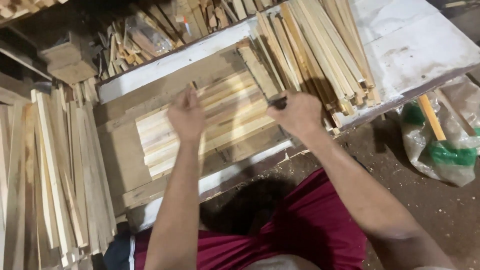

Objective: Arranging and aligning thin wooden strips on a board and marking them with a pencil.

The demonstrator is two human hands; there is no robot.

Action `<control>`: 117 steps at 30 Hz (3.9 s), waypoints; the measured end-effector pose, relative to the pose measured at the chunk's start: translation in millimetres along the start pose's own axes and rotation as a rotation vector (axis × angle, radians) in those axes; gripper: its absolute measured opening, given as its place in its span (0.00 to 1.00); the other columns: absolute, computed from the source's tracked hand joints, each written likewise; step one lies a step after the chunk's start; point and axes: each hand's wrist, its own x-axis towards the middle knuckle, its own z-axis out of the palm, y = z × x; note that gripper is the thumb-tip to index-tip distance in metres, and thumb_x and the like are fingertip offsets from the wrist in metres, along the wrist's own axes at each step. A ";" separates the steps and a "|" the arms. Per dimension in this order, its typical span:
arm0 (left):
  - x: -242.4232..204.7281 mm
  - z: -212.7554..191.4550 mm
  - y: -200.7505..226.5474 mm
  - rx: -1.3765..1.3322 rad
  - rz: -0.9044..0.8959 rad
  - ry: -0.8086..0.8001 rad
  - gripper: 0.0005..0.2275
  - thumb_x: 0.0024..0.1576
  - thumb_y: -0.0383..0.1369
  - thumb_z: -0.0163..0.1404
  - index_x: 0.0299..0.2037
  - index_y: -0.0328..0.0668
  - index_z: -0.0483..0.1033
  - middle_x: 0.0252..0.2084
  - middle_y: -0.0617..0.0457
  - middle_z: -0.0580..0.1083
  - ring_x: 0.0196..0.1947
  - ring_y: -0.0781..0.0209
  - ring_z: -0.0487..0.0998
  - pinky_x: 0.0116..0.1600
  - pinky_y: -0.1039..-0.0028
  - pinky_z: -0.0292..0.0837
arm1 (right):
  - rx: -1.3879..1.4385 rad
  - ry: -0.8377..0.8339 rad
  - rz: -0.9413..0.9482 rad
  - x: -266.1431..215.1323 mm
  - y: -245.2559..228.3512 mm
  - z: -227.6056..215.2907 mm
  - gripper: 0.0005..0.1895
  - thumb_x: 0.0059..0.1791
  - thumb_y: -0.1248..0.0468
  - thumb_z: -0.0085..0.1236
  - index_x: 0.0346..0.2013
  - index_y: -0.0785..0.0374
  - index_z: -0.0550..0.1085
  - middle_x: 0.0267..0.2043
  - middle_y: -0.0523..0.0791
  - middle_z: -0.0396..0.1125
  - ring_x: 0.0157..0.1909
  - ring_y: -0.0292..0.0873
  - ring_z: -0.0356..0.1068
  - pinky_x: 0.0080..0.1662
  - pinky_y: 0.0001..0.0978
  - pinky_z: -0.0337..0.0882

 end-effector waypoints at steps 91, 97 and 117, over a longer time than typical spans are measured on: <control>-70.1 -90.3 -30.2 -1.341 -0.857 -0.384 0.31 0.41 0.45 0.71 0.47 0.25 0.77 0.38 0.34 0.77 0.33 0.46 0.82 0.38 0.52 0.81 | 0.089 -0.552 -0.530 14.5 -178.8 121.6 0.34 0.58 0.37 0.36 0.36 0.62 0.78 0.34 0.52 0.74 0.46 0.54 0.74 0.52 0.48 0.69; -81.5 -89.6 -56.9 -1.633 -0.842 -0.393 0.14 0.49 0.23 0.64 0.43 0.28 0.76 0.33 0.37 0.80 0.30 0.46 0.85 0.38 0.51 0.84 | 0.033 -0.491 -0.653 9.9 -182.7 103.1 0.35 0.52 0.37 0.41 0.46 0.65 0.79 0.52 0.57 0.73 0.58 0.61 0.70 0.59 0.56 0.67; -95.9 -127.0 -82.3 -1.668 -0.971 -0.194 0.13 0.57 0.29 0.57 0.48 0.32 0.70 0.37 0.48 0.76 0.39 0.51 0.83 0.50 0.48 0.84 | -0.531 -0.752 -0.481 40.2 -147.4 90.0 0.45 0.24 0.40 0.81 0.50 0.55 0.80 0.53 0.53 0.75 0.58 0.58 0.72 0.58 0.51 0.71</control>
